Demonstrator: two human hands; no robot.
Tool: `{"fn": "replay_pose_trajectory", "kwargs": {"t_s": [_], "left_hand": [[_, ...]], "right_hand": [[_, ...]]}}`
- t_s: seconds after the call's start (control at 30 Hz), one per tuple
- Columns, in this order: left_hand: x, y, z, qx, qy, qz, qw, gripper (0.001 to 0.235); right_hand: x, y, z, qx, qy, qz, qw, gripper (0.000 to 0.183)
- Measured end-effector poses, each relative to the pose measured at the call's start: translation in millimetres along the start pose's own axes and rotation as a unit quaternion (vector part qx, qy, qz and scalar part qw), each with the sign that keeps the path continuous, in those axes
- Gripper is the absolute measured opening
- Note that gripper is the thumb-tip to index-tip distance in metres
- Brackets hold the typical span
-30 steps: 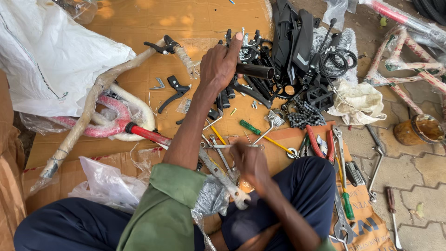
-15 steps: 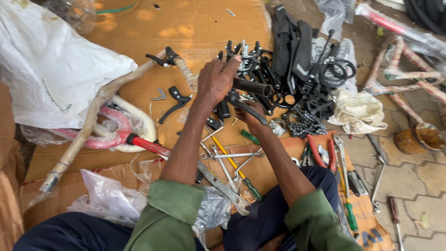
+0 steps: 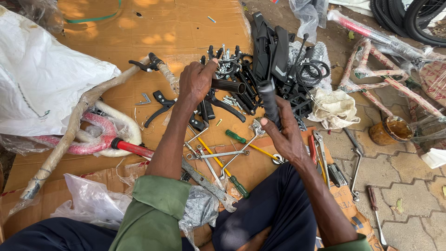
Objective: The person assembles a bicycle handlebar by attaching grips, brake levers, and cables. They use a hammer to secure the grips and a wrench to tighten bolts, working on a cardboard surface surrounded by tools and parts.
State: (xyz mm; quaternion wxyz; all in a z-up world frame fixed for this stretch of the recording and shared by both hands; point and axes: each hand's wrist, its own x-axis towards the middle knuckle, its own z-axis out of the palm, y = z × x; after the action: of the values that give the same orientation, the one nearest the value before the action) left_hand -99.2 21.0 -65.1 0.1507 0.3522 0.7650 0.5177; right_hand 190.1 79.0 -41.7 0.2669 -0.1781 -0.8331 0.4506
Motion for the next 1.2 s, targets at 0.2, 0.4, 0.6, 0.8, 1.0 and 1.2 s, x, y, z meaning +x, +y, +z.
{"fn": "replay_pose_trajectory", "kwargs": {"t_s": [0.2, 0.4, 0.6, 0.8, 1.0, 1.2], "left_hand": [[1, -4, -1, -0.025, -0.033, 0.012, 0.999, 0.071], [6, -21, 13, 0.026, 0.032, 0.093, 0.995, 0.062], [4, -36, 30, 0.242, 0.177, 0.313, 0.901, 0.011], [4, -46, 32, 0.231, 0.197, 0.337, 0.891, 0.008], [11, -52, 48, 0.240, 0.269, 0.371, 0.856, 0.012], [11, -53, 44, 0.225, 0.243, 0.355, 0.874, 0.007]], "right_hand": [[12, -36, -21, -0.244, -0.027, -0.031, 0.969, 0.051], [36, -46, -39, -0.372, -0.081, -0.109, 0.918, 0.052], [75, -59, -65, -0.335, -0.135, -0.211, 0.908, 0.049], [107, -114, -67, -0.293, -0.246, -0.111, 0.917, 0.044], [96, -159, -40, -0.337, -0.146, 0.202, 0.908, 0.037], [58, -163, -19, -0.463, -0.120, 0.078, 0.875, 0.047]]}}
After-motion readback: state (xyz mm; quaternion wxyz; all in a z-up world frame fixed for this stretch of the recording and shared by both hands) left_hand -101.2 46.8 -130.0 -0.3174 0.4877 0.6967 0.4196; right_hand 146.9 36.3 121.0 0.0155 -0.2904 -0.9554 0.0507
